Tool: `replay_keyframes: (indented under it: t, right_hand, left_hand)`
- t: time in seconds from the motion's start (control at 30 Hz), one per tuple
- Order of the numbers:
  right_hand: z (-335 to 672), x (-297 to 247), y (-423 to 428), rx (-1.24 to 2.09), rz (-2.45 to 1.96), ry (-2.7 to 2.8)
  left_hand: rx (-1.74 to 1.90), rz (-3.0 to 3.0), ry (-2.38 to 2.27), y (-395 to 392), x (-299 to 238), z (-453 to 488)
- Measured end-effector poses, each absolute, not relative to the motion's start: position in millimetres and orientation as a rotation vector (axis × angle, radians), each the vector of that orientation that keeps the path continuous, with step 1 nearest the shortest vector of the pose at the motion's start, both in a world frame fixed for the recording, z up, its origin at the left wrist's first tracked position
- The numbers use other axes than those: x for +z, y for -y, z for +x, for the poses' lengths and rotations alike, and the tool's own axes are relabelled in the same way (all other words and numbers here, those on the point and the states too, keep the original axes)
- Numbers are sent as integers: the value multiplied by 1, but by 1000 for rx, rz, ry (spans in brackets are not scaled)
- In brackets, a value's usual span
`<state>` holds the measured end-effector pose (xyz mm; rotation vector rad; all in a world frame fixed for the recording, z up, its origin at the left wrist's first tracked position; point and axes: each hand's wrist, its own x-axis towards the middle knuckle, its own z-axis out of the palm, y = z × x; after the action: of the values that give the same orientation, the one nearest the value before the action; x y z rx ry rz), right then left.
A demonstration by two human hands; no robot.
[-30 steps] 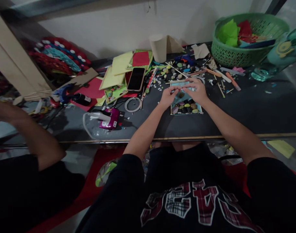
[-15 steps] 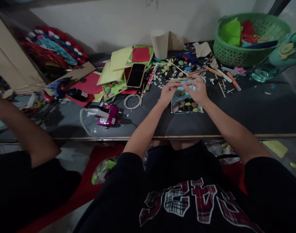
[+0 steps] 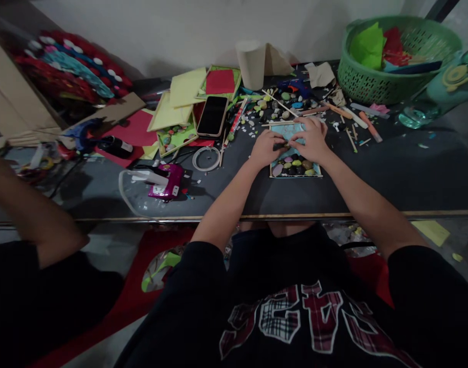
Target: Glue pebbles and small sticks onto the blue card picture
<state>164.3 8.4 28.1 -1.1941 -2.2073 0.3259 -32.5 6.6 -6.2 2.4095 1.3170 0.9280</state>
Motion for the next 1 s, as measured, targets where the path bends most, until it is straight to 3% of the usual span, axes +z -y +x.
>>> replay_keyframes:
  t: [0.37,0.7,1.0]
  right_hand:
    - [155,51,10,266,-1160,2259]
    - [158,27,-21,207,-1690,2045]
    - [171,22,-18,398,-1434,2096]
  left_hand:
    - [953,2402,-1344,-2,-2,-32]
    - [863,2338,-1445,0,1,-31]
    - [891,2414,-1407,4,5,-28]
